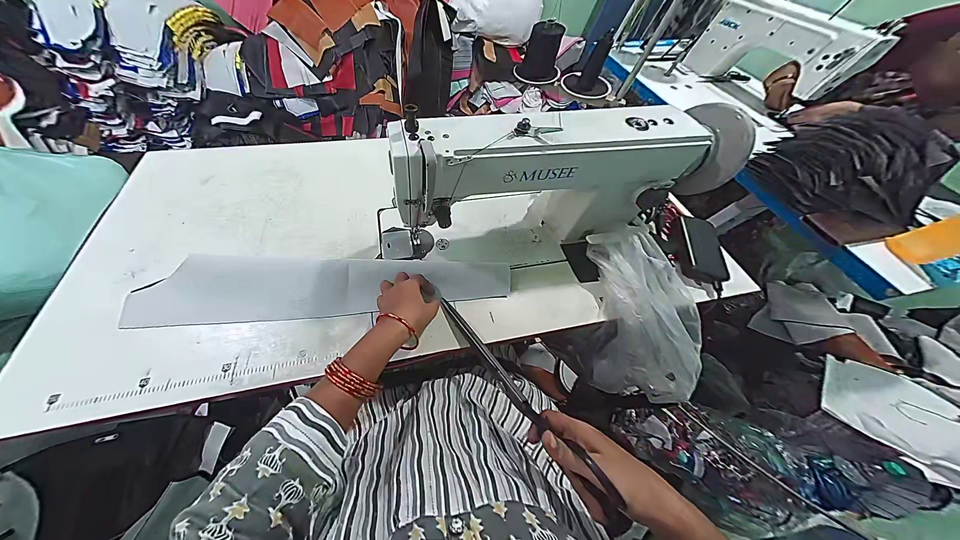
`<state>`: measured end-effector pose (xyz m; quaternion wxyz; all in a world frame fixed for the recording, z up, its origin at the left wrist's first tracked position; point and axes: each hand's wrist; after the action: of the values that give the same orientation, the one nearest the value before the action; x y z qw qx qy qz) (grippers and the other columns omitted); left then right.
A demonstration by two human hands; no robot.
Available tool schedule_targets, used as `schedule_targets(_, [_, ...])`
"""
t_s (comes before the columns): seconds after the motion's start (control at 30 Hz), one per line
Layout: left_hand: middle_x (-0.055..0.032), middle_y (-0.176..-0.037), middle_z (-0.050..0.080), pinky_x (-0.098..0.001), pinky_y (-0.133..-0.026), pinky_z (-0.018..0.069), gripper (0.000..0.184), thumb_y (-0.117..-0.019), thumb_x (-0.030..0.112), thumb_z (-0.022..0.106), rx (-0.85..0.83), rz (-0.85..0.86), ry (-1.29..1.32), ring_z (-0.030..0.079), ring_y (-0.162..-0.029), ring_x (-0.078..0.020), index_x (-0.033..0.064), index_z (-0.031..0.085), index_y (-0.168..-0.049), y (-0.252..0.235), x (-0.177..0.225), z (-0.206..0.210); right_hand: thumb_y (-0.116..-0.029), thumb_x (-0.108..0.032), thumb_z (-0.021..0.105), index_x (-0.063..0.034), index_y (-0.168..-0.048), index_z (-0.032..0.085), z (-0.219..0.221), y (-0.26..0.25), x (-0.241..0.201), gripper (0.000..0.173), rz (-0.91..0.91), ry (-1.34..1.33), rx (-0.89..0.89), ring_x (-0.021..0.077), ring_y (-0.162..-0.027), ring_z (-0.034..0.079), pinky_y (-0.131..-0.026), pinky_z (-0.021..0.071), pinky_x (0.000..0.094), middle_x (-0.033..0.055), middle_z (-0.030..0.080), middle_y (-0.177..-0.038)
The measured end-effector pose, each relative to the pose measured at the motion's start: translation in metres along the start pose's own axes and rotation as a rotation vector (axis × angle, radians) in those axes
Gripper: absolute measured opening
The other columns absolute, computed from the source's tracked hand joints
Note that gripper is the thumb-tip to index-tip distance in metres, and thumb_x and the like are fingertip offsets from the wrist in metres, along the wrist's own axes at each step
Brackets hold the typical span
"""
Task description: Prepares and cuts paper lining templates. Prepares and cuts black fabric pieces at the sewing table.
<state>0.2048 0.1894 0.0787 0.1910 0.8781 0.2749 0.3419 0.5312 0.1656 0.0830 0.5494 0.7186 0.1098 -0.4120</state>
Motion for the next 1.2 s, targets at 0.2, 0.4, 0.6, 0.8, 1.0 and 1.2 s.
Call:
schedule_targets(0.2, [-0.0213, -0.124, 0.067, -0.0540, -0.112, 0.0390, 0.028, -0.1044, 0.019, 0.057, -0.046, 0.455, -0.191, 0.058, -0.126, -0.0373, 0.0000, 0.071, -0.120, -0.021, -0.021, -0.015, -0.0937, -0.058, 0.058, -0.0141, -0.112, 0.056, 0.005, 0.005, -0.010, 0.047, 0.035, 0.064, 0.035, 0.0035, -0.043, 0.046, -0.044, 0.0440, 0.0214, -0.0080, 0.048, -0.063])
schedule_targets(0.4, [-0.0103, -0.155, 0.050, -0.0656, -0.117, 0.0184, 0.027, -0.1000, 0.029, 0.061, 0.092, 0.990, -0.243, 0.027, -0.152, -0.0387, 0.0274, 0.078, -0.122, -0.060, -0.063, -0.011, -0.0923, -0.060, 0.058, -0.0127, -0.114, 0.056, 0.014, 0.008, -0.015, 0.052, 0.054, 0.088, 0.067, 0.0041, -0.045, 0.047, -0.045, 0.0454, 0.0224, -0.0076, 0.049, -0.066])
schedule_targets(0.6, [-0.0105, -0.153, 0.052, -0.0629, -0.114, 0.0259, 0.031, -0.1018, 0.034, 0.056, 0.117, 1.045, -0.204, 0.040, -0.146, -0.0340, 0.0292, 0.077, -0.124, -0.066, -0.070, -0.005, -0.0902, -0.064, 0.061, -0.0126, -0.113, 0.057, 0.029, 0.013, -0.008, 0.056, 0.035, 0.045, 0.110, 0.0013, -0.045, 0.046, -0.044, 0.0438, 0.0201, -0.0102, 0.049, -0.065])
schedule_targets(0.8, [-0.0081, -0.155, 0.051, -0.0622, -0.114, 0.0253, 0.030, -0.1027, 0.034, 0.056, 0.087, 1.015, -0.211, 0.037, -0.148, -0.0327, 0.0306, 0.075, -0.126, -0.065, -0.068, -0.006, -0.0933, -0.060, 0.059, -0.0108, -0.112, 0.057, 0.044, 0.010, -0.005, 0.053, -0.005, 0.023, 0.157, -0.0006, -0.046, 0.044, -0.045, 0.0414, 0.0185, -0.0116, 0.047, -0.065])
schedule_targets(1.0, [-0.0078, -0.155, 0.050, -0.0626, -0.115, 0.0239, 0.030, -0.1030, 0.034, 0.056, 0.067, 1.005, -0.195, 0.037, -0.148, -0.0332, 0.0297, 0.075, -0.126, -0.064, -0.068, -0.007, -0.0932, -0.061, 0.059, -0.0117, -0.113, 0.058, 0.053, 0.004, -0.003, 0.053, -0.020, 0.031, 0.197, -0.0004, -0.048, 0.045, -0.047, 0.0419, 0.0192, -0.0115, 0.049, -0.067])
schedule_targets(1.2, [-0.0079, -0.155, 0.050, -0.0627, -0.116, 0.0225, 0.030, -0.1035, 0.032, 0.055, 0.054, 1.000, -0.204, 0.035, -0.149, -0.0335, 0.0294, 0.075, -0.127, -0.063, -0.066, -0.008, -0.0949, -0.046, 0.061, -0.0071, -0.117, 0.058, 0.056, 0.004, -0.008, 0.045, -0.007, 0.121, 0.250, 0.0005, -0.051, 0.047, -0.049, 0.0428, 0.0212, -0.0094, 0.052, -0.070])
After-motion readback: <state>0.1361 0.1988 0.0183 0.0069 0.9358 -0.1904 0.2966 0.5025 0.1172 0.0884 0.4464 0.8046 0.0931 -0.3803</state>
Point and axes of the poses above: each hand's wrist, its own y-axis away from the middle knuckle, its own z-axis out of the palm, x = y × z
